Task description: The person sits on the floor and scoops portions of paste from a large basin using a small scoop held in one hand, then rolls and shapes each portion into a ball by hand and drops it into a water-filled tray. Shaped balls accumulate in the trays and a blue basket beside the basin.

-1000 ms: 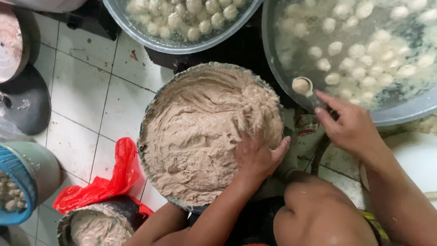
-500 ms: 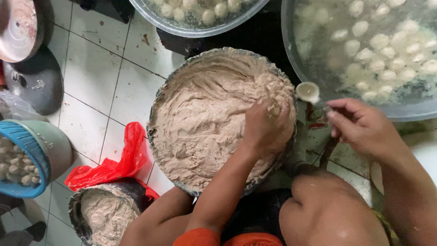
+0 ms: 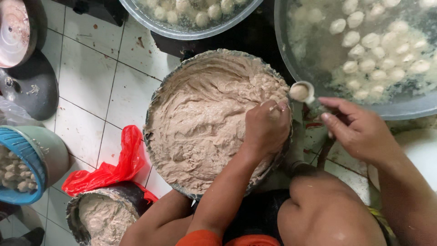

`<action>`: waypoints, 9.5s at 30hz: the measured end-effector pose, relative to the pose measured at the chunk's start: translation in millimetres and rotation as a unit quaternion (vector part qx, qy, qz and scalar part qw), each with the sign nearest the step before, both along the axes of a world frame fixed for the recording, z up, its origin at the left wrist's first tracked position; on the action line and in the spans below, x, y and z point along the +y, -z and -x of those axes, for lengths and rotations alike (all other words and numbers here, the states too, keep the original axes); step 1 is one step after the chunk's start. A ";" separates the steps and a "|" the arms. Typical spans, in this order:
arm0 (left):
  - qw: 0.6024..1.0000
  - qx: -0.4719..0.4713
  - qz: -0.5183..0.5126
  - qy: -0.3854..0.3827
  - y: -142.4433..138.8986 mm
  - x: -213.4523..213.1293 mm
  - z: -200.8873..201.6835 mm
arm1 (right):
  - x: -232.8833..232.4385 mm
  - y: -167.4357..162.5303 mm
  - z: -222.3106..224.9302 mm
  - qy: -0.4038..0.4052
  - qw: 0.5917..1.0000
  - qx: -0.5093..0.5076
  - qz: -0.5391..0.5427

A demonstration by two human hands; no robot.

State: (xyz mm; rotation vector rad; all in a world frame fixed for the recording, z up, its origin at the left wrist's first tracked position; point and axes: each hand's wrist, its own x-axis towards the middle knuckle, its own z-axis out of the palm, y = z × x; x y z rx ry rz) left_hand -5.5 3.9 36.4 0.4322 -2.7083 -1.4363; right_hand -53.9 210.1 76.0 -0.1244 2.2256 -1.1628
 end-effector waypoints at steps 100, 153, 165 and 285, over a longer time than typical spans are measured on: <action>0.965 -0.042 0.240 0.092 -11.7 -8.7 -34.5 | 4.4 14.9 5.9 0.081 0.971 0.201 -0.105; 0.998 0.048 0.026 0.040 15.6 0.9 0.3 | -9.1 -8.7 -3.7 0.027 0.988 -0.150 -0.001; 0.999 0.029 0.008 0.015 21.7 6.8 -0.4 | -4.8 -0.7 -15.6 -0.006 0.984 -0.177 0.002; 0.942 -0.288 0.167 0.030 -116.9 -35.5 -50.3 | -11.8 -114.3 7.5 -0.046 0.912 0.206 -0.352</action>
